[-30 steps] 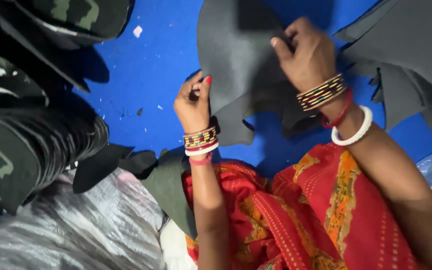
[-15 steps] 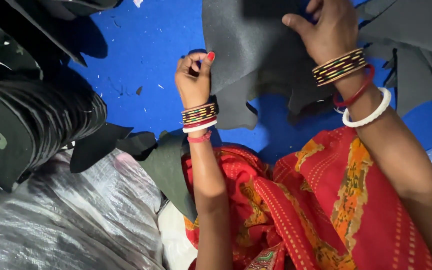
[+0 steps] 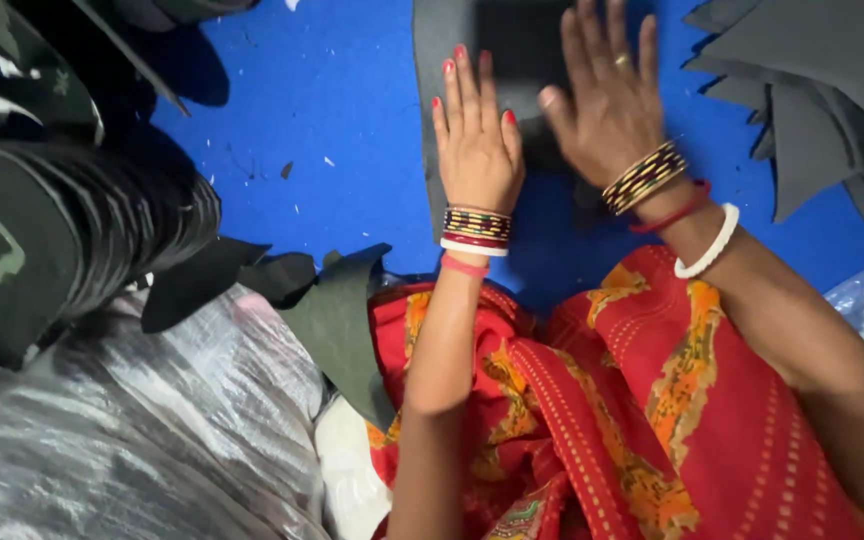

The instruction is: The person arranges and stacks cut fabric components for shoe uppers.

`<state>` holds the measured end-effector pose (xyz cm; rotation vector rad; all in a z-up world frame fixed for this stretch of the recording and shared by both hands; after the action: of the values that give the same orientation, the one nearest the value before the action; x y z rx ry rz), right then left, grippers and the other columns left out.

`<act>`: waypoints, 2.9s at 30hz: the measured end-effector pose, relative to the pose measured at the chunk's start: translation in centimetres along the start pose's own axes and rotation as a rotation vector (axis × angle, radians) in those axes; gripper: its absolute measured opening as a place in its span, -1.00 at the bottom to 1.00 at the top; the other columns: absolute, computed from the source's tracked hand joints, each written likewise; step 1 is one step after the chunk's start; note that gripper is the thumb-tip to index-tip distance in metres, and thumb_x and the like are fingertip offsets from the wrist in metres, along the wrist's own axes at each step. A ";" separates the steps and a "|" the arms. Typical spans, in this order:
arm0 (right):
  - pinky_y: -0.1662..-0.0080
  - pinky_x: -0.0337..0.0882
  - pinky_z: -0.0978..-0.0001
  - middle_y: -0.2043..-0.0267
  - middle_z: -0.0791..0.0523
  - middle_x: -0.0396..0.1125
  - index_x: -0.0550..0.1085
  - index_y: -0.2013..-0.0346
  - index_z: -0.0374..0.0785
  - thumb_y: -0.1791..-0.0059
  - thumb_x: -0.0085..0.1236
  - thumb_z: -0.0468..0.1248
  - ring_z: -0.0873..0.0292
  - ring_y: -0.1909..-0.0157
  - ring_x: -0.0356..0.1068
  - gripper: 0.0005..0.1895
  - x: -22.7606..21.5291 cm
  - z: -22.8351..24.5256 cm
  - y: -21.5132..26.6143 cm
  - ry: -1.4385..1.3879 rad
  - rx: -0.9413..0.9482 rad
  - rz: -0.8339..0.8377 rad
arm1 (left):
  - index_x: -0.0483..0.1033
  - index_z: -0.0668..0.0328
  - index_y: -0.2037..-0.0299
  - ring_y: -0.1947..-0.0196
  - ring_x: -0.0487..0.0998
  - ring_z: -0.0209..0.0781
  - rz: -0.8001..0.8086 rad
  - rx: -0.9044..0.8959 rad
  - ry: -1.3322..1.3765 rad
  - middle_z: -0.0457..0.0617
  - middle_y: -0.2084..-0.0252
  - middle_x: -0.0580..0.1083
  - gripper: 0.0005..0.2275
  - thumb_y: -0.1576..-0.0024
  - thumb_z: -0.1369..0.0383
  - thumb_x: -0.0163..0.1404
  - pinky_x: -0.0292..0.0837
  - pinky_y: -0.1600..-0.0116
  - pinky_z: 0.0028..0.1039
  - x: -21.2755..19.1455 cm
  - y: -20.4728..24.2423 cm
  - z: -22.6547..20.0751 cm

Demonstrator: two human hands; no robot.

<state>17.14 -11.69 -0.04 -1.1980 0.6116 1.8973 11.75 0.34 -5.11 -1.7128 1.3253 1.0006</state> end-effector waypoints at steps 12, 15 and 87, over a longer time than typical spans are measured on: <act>-0.51 -0.18 -0.12 -0.61 0.05 -0.02 0.25 -0.51 -0.11 -0.19 -0.04 0.02 -0.07 -0.60 -0.17 -0.39 5.0 1.5 -12.3 -0.091 -0.228 -0.098 | 0.23 0.23 -0.41 -0.62 -0.12 0.19 0.112 -0.023 -0.198 0.17 -0.57 0.05 -0.53 -0.32 0.21 -0.13 -0.23 -0.56 0.21 0.8 0.4 -0.3; -0.52 -0.08 -0.04 -0.58 0.14 0.00 0.18 -0.54 -0.02 -0.19 -0.10 0.10 0.01 -0.58 -0.09 -0.36 5.2 1.6 -11.7 -0.203 -0.021 0.018 | 0.32 0.15 -0.35 -0.62 -0.13 0.18 0.184 -0.063 -0.195 0.16 -0.57 0.06 -0.58 -0.32 0.20 -0.14 -0.25 -0.56 0.22 1.3 0.7 0.1; -0.30 0.36 0.31 -0.25 0.03 0.42 0.38 -0.33 -0.36 -0.16 0.18 -0.17 0.23 -0.27 0.39 -0.50 -13.1 5.1 3.4 -0.828 -0.293 0.076 | -0.21 0.33 -0.54 -0.27 0.44 -0.18 0.092 -0.129 1.327 0.22 -0.38 0.33 -0.20 -0.19 0.58 0.11 0.39 -0.29 -0.44 -17.4 7.6 2.5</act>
<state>14.84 -14.68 13.89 -0.4511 -0.0757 2.3588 1.19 8.08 8.84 -2.5374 2.1179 -0.1931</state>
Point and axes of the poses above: each hand's wrist, its own y-axis away from the middle knuckle, its own x-axis out of the palm, z = x × y, the point moved 8 cm from there along -y, towards the middle knuckle
